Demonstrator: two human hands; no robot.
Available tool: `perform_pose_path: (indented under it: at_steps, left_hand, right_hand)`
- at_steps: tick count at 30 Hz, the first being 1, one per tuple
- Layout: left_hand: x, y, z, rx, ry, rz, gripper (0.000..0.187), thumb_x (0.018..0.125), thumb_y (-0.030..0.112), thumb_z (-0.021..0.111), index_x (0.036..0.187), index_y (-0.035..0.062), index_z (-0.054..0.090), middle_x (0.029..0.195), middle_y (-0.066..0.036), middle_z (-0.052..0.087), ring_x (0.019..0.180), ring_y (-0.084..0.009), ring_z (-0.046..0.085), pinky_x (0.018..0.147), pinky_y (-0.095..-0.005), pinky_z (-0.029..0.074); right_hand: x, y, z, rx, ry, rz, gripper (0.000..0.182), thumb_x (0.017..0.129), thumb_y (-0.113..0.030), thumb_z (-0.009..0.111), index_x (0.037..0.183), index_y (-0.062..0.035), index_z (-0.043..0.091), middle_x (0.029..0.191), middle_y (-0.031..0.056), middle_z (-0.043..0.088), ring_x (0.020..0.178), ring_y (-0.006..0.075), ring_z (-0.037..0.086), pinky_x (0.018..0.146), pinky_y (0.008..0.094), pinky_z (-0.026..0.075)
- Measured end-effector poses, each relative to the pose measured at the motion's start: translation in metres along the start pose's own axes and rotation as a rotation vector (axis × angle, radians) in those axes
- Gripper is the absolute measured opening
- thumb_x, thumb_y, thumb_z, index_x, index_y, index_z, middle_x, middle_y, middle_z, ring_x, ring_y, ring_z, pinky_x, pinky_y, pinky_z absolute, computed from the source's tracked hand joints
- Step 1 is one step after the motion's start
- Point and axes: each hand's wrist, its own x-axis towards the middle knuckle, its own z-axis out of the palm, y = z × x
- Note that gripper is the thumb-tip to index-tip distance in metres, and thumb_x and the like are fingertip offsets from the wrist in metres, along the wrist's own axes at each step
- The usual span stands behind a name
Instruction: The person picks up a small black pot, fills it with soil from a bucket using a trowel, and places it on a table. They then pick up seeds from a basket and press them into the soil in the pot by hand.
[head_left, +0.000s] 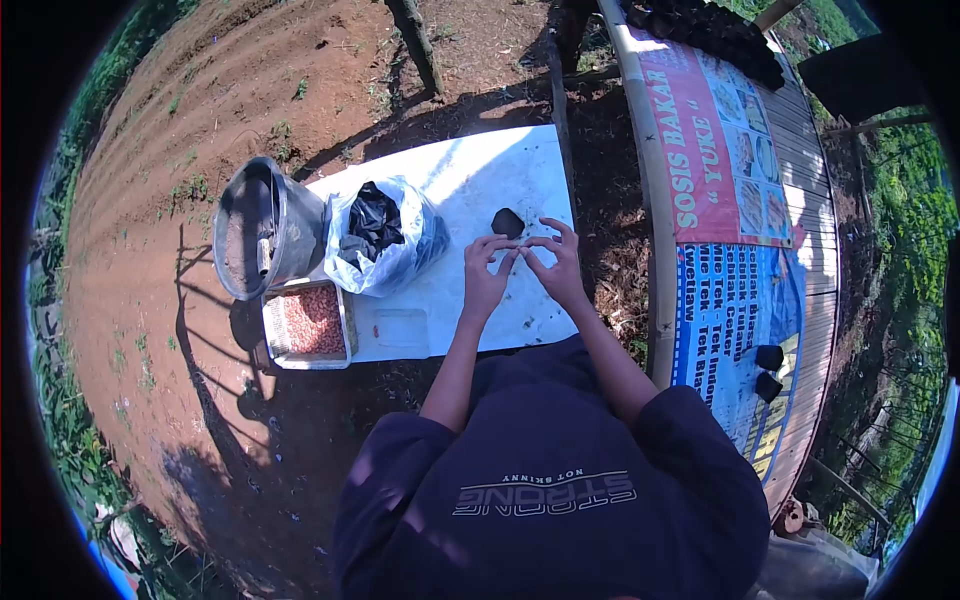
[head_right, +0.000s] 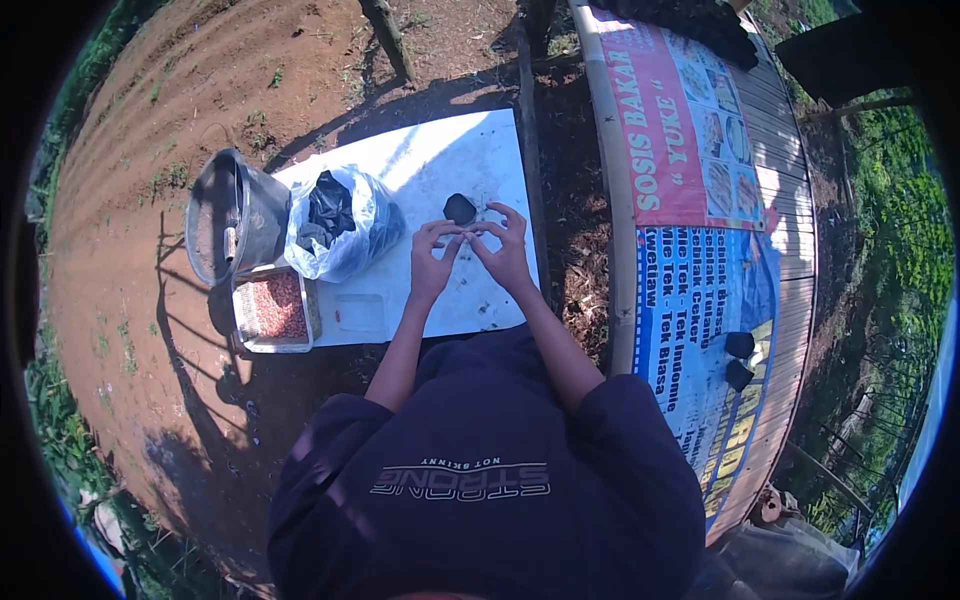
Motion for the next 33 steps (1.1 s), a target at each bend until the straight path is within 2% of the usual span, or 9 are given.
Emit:
perform_pose_path:
  at_steps: [2, 5, 8, 9, 13, 18, 22, 26, 33]
  left_hand:
    - [0.001, -0.006, -0.006, 0.017, 0.002, -0.01, 0.016, 0.088, 0.017, 0.074, 0.103, 0.0127, 0.072, 0.116, -0.006, 0.064, 0.11, -0.0244, 0.054, 0.08, -0.0349, 0.051]
    - [0.004, -0.024, -0.009, 0.034, 0.023, -0.034, 0.014, 0.089, 0.017, 0.073, 0.101, 0.0112, 0.07, 0.114, -0.006, 0.063, 0.11, -0.0244, 0.053, 0.08, -0.0348, 0.051]
    - [0.011, -0.042, -0.012, 0.077, 0.05, -0.058, 0.013, 0.09, 0.016, 0.072, 0.101, 0.0096, 0.068, 0.115, -0.006, 0.064, 0.108, -0.0242, 0.055, 0.079, -0.0335, 0.053]
    - [0.011, -0.047, -0.011, 0.093, 0.06, -0.068, 0.013, 0.09, 0.015, 0.071, 0.101, 0.0091, 0.067, 0.116, -0.006, 0.064, 0.107, -0.0241, 0.056, 0.078, -0.0329, 0.054]
    - [0.024, -0.057, -0.01, 0.065, 0.031, -0.084, 0.016, 0.091, 0.017, 0.071, 0.103, 0.008, 0.066, 0.116, -0.006, 0.064, 0.108, -0.0243, 0.056, 0.079, -0.0334, 0.053]
    - [0.035, -0.065, -0.016, -0.091, -0.051, -0.117, 0.016, 0.092, 0.017, 0.07, 0.104, 0.0087, 0.066, 0.12, -0.005, 0.067, 0.113, -0.0256, 0.056, 0.085, -0.0365, 0.052]
    - [0.044, -0.066, -0.019, -0.065, -0.078, -0.081, 0.015, 0.092, 0.016, 0.069, 0.106, 0.0088, 0.066, 0.12, -0.005, 0.068, 0.113, -0.0259, 0.057, 0.087, -0.0382, 0.052]
    - [0.032, -0.069, -0.022, -0.048, -0.115, -0.113, 0.016, 0.092, 0.016, 0.07, 0.106, 0.0094, 0.068, 0.119, -0.004, 0.068, 0.113, -0.026, 0.057, 0.087, -0.0387, 0.052]
    - [0.035, -0.077, -0.02, 0.021, -0.138, -0.051, 0.016, 0.093, 0.019, 0.069, 0.106, 0.0099, 0.066, 0.118, -0.003, 0.07, 0.111, -0.0243, 0.062, 0.086, -0.0389, 0.053]
  right_hand:
    - [0.001, 0.005, 0.008, 0.027, -0.048, 0.024, 0.016, 0.083, -0.02, 0.079, 0.098, -0.0157, 0.075, 0.142, 0.0104, 0.048, 0.135, 0.0325, 0.037, 0.107, 0.0458, 0.038]
    - [0.005, 0.012, 0.019, -0.164, -0.089, 0.018, 0.023, 0.084, -0.019, 0.077, 0.107, -0.0171, 0.073, 0.146, 0.0125, 0.043, 0.137, 0.0351, 0.034, 0.111, 0.0481, 0.035]
    - [0.013, 0.016, 0.028, -0.4, -0.05, 0.002, 0.032, 0.082, -0.021, 0.075, 0.114, -0.0177, 0.07, 0.146, 0.0149, 0.041, 0.136, 0.0416, 0.031, 0.113, 0.0538, 0.031]
    - [0.015, 0.016, 0.028, -0.446, -0.1, 0.04, 0.038, 0.083, -0.022, 0.073, 0.121, -0.0196, 0.067, 0.15, 0.0155, 0.037, 0.139, 0.0448, 0.027, 0.114, 0.0559, 0.031]
    - [0.021, 0.018, 0.033, -0.549, -0.167, 0.03, 0.041, 0.083, -0.018, 0.07, 0.124, -0.0208, 0.066, 0.154, 0.0152, 0.034, 0.142, 0.0474, 0.024, 0.114, 0.0568, 0.031]
    - [0.023, 0.022, 0.043, -0.644, -0.213, 0.027, 0.05, 0.079, -0.006, 0.064, 0.127, -0.0208, 0.065, 0.154, 0.0151, 0.034, 0.142, 0.0474, 0.026, 0.115, 0.0561, 0.03]
    - [0.026, 0.022, 0.049, -0.692, -0.213, -0.006, 0.054, 0.077, -0.002, 0.062, 0.128, -0.0205, 0.065, 0.155, 0.0142, 0.033, 0.141, 0.0469, 0.027, 0.115, 0.0546, 0.031]
    - [0.025, 0.024, 0.054, -0.72, -0.231, -0.016, 0.055, 0.076, -0.001, 0.061, 0.127, -0.0228, 0.066, 0.155, 0.0129, 0.033, 0.142, 0.0445, 0.027, 0.115, 0.0541, 0.032]
    - [0.024, 0.021, 0.049, -0.758, -0.204, 0.006, 0.056, 0.075, 0.0, 0.063, 0.126, -0.0229, 0.065, 0.157, 0.0108, 0.03, 0.143, 0.0433, 0.026, 0.113, 0.0538, 0.033]
